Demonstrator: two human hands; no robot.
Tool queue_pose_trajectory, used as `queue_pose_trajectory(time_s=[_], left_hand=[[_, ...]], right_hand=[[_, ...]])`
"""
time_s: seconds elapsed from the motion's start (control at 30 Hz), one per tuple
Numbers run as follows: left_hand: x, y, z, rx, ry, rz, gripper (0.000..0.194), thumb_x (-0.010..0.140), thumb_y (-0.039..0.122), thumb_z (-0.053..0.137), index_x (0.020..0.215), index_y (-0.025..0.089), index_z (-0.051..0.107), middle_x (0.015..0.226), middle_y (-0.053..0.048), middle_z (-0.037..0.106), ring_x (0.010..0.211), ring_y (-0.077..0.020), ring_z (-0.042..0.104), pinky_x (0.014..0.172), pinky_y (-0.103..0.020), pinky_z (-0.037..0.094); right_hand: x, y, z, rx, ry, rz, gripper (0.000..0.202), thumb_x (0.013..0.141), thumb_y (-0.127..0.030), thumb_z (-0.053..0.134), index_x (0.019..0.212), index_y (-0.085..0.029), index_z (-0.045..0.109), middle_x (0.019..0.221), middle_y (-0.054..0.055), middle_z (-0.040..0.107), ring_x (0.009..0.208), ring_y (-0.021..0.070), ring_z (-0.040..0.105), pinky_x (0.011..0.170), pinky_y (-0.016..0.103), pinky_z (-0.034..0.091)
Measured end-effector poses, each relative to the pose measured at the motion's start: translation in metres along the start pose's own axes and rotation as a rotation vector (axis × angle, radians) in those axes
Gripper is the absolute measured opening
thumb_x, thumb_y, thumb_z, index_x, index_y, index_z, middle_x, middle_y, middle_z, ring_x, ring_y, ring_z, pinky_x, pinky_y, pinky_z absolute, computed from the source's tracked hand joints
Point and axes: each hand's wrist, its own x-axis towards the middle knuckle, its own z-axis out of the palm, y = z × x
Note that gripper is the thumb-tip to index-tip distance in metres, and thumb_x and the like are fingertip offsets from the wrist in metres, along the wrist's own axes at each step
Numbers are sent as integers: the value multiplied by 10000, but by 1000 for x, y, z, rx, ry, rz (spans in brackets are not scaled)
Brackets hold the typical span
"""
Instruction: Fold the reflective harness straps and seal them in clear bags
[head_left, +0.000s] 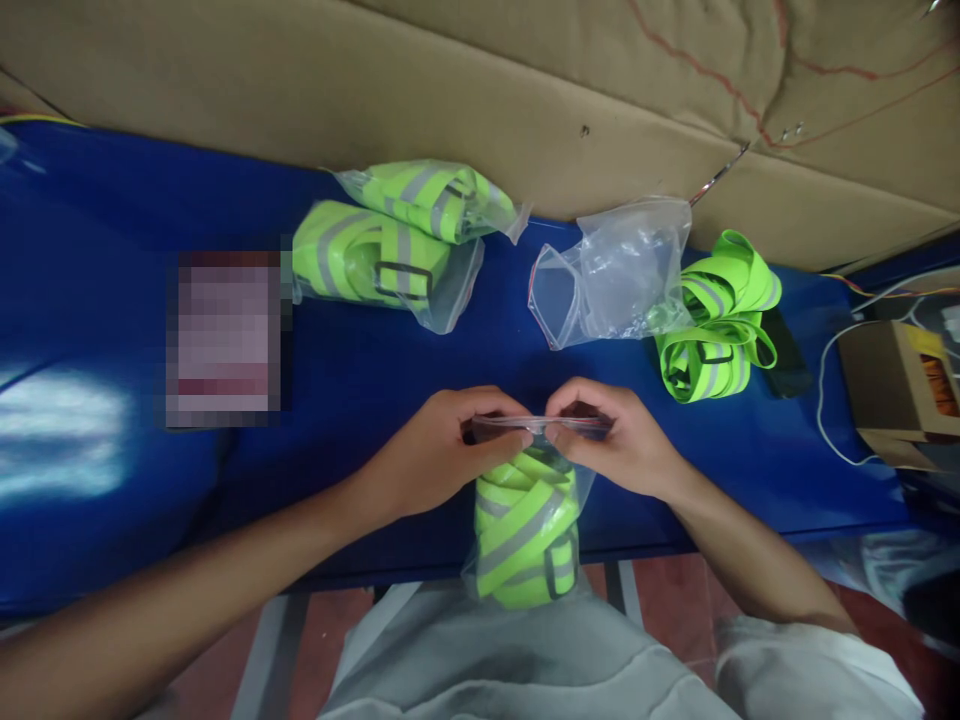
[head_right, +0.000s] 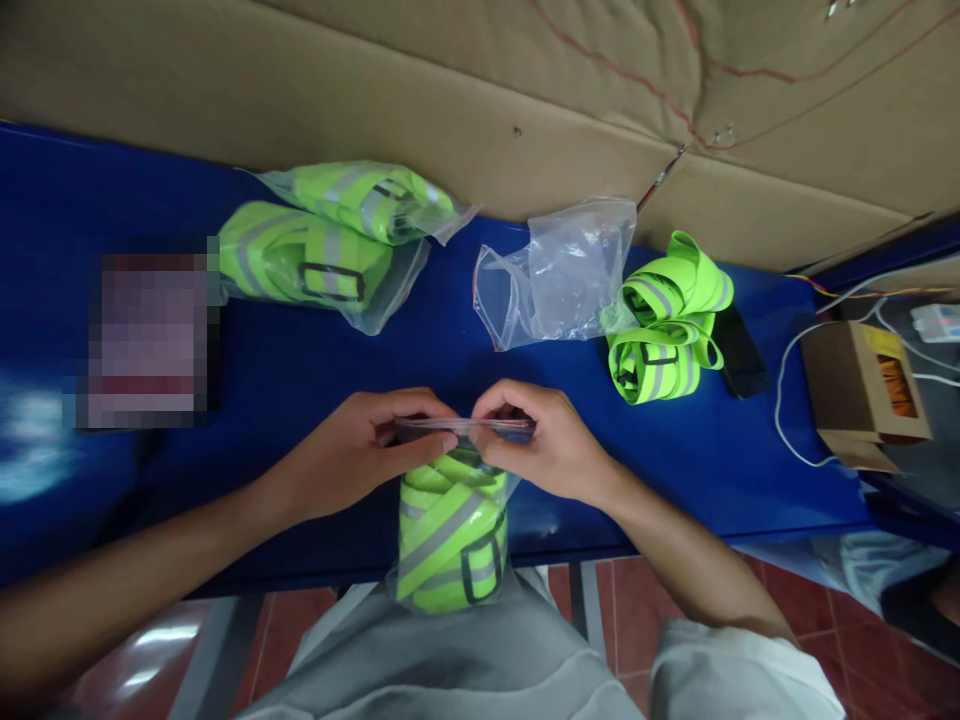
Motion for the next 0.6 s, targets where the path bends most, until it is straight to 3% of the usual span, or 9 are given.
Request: queue_pose_trajectory(time_s=[0.33, 0.5, 0.6], left_hand=[[1, -4, 7, -129, 26, 8, 423, 850, 346, 803, 1179, 210, 575, 802, 31, 639, 689, -118, 594, 611, -207, 443], [0, -3, 8, -142, 19, 15, 477, 859, 366, 806, 1242, 220, 562, 813, 29, 646, 705, -129, 615, 630, -221, 459], [0, -1, 4, -102, 7, 29, 355, 879, 402, 798, 1134, 200, 656, 867, 1, 697, 771, -138, 643, 690, -229, 484]], right_hand=[[0, -4, -1, -88, 6, -36, 36, 922, -219, 727, 894, -197, 723, 816, -8, 706, 707, 110, 601, 655, 242, 434], [0, -6, -1, -81, -6, -31, 44, 930, -239, 730, 918, -197, 722, 807, -12, 712, 686, 103, 593, 633, 236, 430], [0, -7, 0, -34, 14, -10, 75, 931, -230, 717, 868, -191, 705, 783, -16, 710, 664, 92, 601, 610, 223, 426]])
